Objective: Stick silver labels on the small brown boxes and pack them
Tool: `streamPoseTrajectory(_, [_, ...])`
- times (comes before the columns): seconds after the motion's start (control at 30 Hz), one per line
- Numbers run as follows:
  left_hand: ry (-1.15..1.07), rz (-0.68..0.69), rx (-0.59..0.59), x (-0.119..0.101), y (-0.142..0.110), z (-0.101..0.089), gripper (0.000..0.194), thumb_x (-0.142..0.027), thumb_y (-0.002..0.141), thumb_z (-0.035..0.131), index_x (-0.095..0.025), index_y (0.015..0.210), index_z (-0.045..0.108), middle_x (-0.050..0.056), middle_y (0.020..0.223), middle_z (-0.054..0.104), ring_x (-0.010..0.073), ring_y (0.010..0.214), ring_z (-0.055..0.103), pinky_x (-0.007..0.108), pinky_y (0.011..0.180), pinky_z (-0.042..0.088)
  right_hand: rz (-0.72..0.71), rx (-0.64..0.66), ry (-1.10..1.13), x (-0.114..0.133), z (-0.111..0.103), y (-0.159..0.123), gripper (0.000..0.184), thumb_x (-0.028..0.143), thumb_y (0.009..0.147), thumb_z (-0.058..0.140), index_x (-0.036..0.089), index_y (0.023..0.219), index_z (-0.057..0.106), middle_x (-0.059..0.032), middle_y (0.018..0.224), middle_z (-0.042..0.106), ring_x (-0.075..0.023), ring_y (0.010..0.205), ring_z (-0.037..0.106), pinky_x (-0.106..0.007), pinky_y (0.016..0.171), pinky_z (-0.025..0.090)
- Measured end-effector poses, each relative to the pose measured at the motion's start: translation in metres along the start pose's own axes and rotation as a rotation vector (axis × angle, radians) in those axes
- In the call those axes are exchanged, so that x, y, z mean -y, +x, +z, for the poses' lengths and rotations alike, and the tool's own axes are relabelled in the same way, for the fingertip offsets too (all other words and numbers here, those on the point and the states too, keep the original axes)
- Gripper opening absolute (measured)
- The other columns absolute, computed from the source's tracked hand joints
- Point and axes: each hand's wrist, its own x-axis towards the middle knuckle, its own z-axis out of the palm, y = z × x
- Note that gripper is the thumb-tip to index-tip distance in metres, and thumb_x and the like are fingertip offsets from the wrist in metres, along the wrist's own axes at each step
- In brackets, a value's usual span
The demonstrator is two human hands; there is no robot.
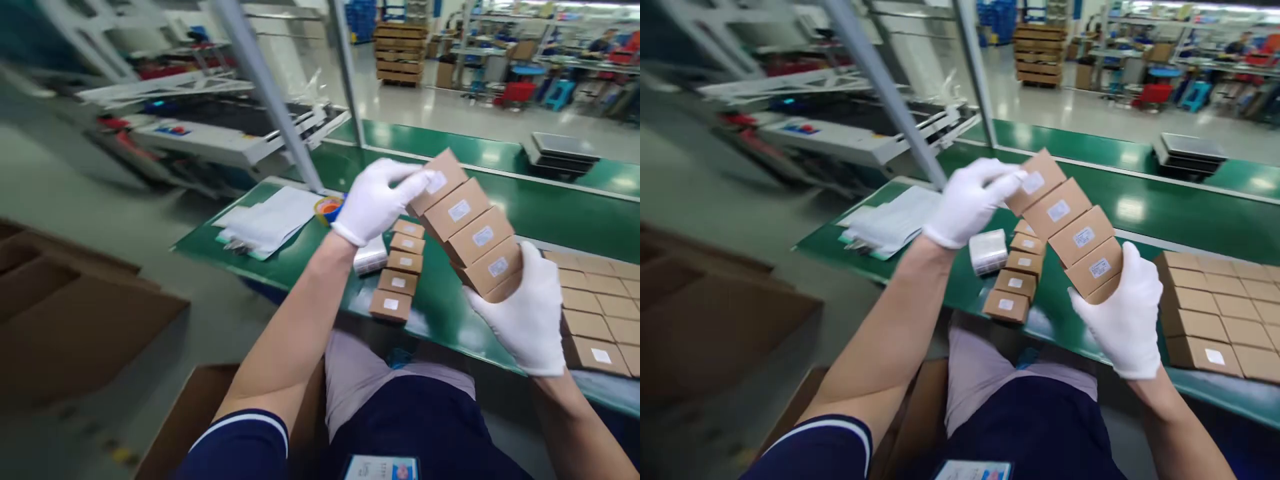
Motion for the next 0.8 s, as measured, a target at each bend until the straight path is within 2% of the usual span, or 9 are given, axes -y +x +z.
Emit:
streamPoseTrajectory(0.07, [-0.22,0.081,-0.088,-0.02,-0.052,-0.066,0.036,-0.05,0.101,0.051,-0.027,0.125,0.067,-0.004,0.132,0.068,0.0253,0.139,0.056,0.046,0.12,0.041,-0.109,-0.03,0.13,0.05,-0.007,-0.004,0.104,0.065,0.067,0.08,0.017,0.15,0.041,-0.0209,0.127,0.06,-0.0426,0.117,0.057,-0.057,0.093,0.05])
streamPoseTrajectory(0.13, [-0.212,0.024,-0.327,-0.028,-0.114,-0.118,0.038,-0.05,0.105,0.041,-0.032,0.134,0.056,-0.007,0.139,0.061,0.0227,0.142,0.053,0.043,0.116,0.045,-0.247,0.049,0.326,0.106,0.005,-0.014,0.104,0.063,0.068,0.081,0.017,0.152,0.04,-0.0204,0.131,0.058,-0.0413,0.12,0.056,-0.057,0.098,0.05])
streamPoseTrajectory(0.23, [0.075,-0.24,-0.822,-0.009,-0.213,-0.174,0.038,-0.054,0.103,0.044,-0.031,0.133,0.048,-0.003,0.135,0.059,0.0259,0.138,0.057,0.048,0.113,0.047,-0.466,0.351,0.667,0.196,0.055,-0.058,0.098,0.057,0.07,0.082,0.018,0.149,0.042,-0.0179,0.129,0.058,-0.0383,0.122,0.057,-0.056,0.103,0.049])
streamPoseTrajectory(0.33, [0.373,-0.579,-1.127,0.032,-0.321,-0.214,0.046,-0.056,0.093,0.066,-0.026,0.127,0.053,0.001,0.122,0.065,0.0283,0.126,0.064,0.047,0.11,0.049,-0.594,0.788,0.893,0.269,0.112,-0.148,0.09,0.053,0.067,0.085,0.019,0.141,0.047,-0.0155,0.127,0.059,-0.0358,0.121,0.058,-0.052,0.104,0.051])
streamPoseTrajectory(0.43, [0.497,-0.996,-1.171,0.069,-0.421,-0.224,0.047,-0.052,0.083,0.078,-0.026,0.118,0.06,0.004,0.111,0.071,0.03,0.115,0.068,0.044,0.104,0.052,-0.608,1.196,0.92,0.29,0.149,-0.244,0.076,0.049,0.073,0.081,0.02,0.135,0.05,-0.014,0.127,0.061,-0.0322,0.12,0.06,-0.047,0.106,0.051])
streamPoseTrajectory(0.5, [0.429,-1.206,-1.134,0.091,-0.47,-0.213,0.044,-0.053,0.083,0.076,-0.028,0.117,0.062,0.006,0.112,0.073,0.031,0.112,0.069,0.042,0.1,0.052,-0.586,1.331,0.83,0.28,0.165,-0.284,0.076,0.049,0.073,0.082,0.019,0.135,0.05,-0.0154,0.13,0.061,-0.0322,0.121,0.061,-0.048,0.108,0.051])
streamPoseTrajectory(0.63, [0.186,-1.421,-1.139,0.137,-0.527,-0.187,0.058,-0.065,0.082,0.072,-0.029,0.126,0.06,0.01,0.123,0.074,0.0332,0.115,0.068,0.04,0.095,0.052,-0.705,1.573,0.493,0.274,0.193,-0.302,0.076,0.051,0.079,0.081,0.017,0.138,0.047,-0.0177,0.135,0.063,-0.0308,0.123,0.064,-0.046,0.107,0.053])
streamPoseTrajectory(0.7, [0.099,-1.518,-1.169,0.162,-0.544,-0.181,0.075,-0.068,0.077,0.076,-0.025,0.135,0.056,0.016,0.13,0.071,0.0361,0.119,0.067,0.041,0.095,0.052,-0.775,1.703,0.306,0.29,0.209,-0.302,0.071,0.051,0.078,0.084,0.016,0.131,0.054,-0.0155,0.126,0.07,-0.0298,0.114,0.069,-0.043,0.099,0.058])
streamPoseTrajectory(0.8, [0.016,-1.643,-1.193,0.199,-0.568,-0.175,0.093,-0.065,0.071,0.083,-0.013,0.141,0.051,0.026,0.134,0.067,0.0416,0.125,0.064,0.043,0.099,0.05,-0.83,1.805,0.095,0.325,0.234,-0.317,0.056,0.047,0.073,0.091,0.013,0.11,0.067,-0.0117,0.105,0.076,-0.0278,0.095,0.074,-0.039,0.086,0.062])
